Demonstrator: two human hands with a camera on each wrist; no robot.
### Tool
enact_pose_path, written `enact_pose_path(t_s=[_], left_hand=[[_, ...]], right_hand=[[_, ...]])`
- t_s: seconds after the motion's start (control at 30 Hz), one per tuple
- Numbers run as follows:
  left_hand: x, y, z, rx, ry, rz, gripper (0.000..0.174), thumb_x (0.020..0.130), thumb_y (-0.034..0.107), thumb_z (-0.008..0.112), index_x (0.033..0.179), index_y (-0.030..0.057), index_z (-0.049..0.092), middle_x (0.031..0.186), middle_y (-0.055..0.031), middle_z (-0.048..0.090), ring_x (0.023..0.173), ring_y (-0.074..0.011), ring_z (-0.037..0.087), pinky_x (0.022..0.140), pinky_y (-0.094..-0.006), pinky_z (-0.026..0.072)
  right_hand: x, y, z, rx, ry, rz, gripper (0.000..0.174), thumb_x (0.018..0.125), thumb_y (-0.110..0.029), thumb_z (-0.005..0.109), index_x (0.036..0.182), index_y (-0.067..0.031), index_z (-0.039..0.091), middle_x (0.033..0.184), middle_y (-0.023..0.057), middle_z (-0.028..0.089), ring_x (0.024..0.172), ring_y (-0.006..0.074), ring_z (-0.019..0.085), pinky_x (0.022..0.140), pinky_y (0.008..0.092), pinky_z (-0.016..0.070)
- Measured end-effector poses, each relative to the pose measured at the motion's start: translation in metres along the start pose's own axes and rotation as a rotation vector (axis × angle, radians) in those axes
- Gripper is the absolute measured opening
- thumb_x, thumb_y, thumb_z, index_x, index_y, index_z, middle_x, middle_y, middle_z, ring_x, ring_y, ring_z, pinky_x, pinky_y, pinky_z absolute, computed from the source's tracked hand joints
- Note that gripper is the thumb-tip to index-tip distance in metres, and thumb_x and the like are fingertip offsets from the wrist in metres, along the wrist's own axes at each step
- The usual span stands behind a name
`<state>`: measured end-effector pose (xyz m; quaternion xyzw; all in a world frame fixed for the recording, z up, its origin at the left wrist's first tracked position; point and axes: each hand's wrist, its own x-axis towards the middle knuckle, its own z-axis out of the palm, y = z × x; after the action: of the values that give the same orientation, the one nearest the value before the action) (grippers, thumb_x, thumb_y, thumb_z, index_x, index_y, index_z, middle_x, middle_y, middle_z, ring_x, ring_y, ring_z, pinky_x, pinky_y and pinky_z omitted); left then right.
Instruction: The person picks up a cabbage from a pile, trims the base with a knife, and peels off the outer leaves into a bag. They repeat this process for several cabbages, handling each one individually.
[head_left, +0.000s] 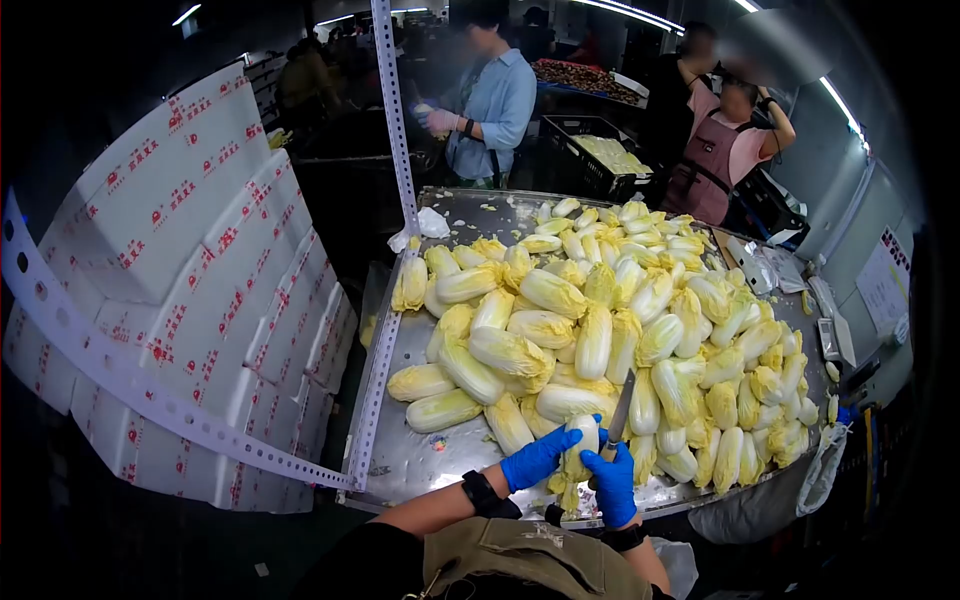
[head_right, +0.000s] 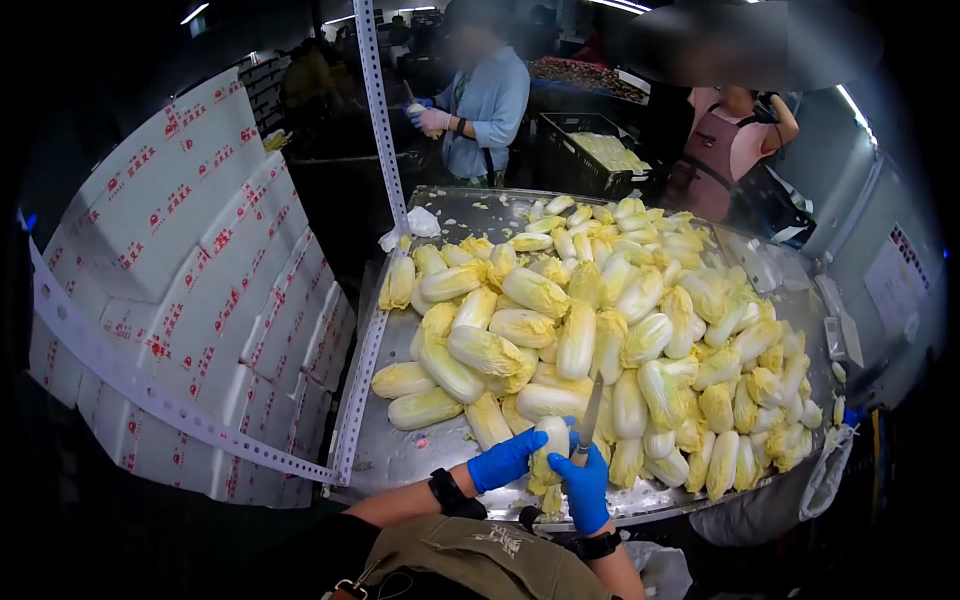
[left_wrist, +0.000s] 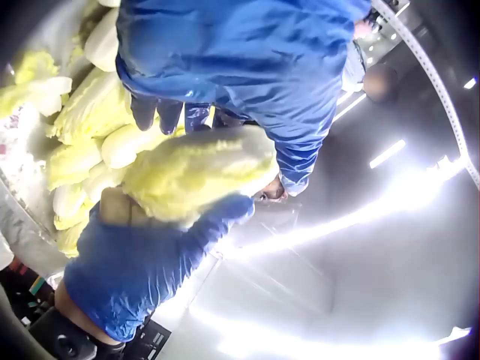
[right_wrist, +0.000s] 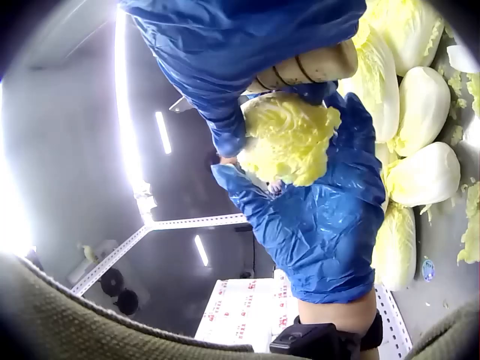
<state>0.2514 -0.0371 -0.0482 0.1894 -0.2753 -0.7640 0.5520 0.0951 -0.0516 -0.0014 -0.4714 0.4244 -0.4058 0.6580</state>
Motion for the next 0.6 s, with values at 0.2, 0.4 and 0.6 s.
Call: enact_pose_path(t_s=[0.2, 0.4, 0.6], left_hand=[[0.003, 0.002, 0.002, -0.200, 0.062, 0.037, 0.060, 0.096, 0.032, 0.055, 0.144, 0.0060, 0.030, 0.137, -0.0154, 0.046, 0.124, -0.0259, 0.048, 0.104, -0.0383, 0.0407], [-0.002, 0.011, -0.013, -0.143, 0.243, 0.026, 0.058, 0.093, 0.038, 0.057, 0.141, 0.0126, 0.038, 0.123, -0.0178, 0.054, 0.108, -0.0275, 0.057, 0.095, -0.0415, 0.0481], [0.012, 0.041, -0.021, -0.567, -0.045, 0.139, 0.059, 0.096, 0.037, 0.046, 0.146, 0.0093, 0.032, 0.135, -0.0196, 0.048, 0.122, -0.0339, 0.049, 0.104, -0.0504, 0.0383]], right_hand=[[0.006, 0.006, -0.006, -0.047, 0.097, -0.041, 0.037, 0.080, -0.005, 0.070, 0.115, -0.0028, 0.057, 0.101, 0.0043, 0.062, 0.079, 0.0100, 0.058, 0.065, 0.0226, 0.0476], [-0.002, -0.001, -0.009, -0.039, 0.216, -0.020, 0.029, 0.082, -0.006, 0.067, 0.110, -0.0061, 0.058, 0.092, 0.0028, 0.061, 0.060, 0.0066, 0.050, 0.050, 0.0203, 0.0409], [-0.002, 0.010, -0.012, 0.111, 0.184, 0.038, 0.024, 0.087, -0.012, 0.064, 0.107, -0.0074, 0.051, 0.100, 0.0080, 0.061, 0.079, 0.0166, 0.063, 0.060, 0.0289, 0.0529]])
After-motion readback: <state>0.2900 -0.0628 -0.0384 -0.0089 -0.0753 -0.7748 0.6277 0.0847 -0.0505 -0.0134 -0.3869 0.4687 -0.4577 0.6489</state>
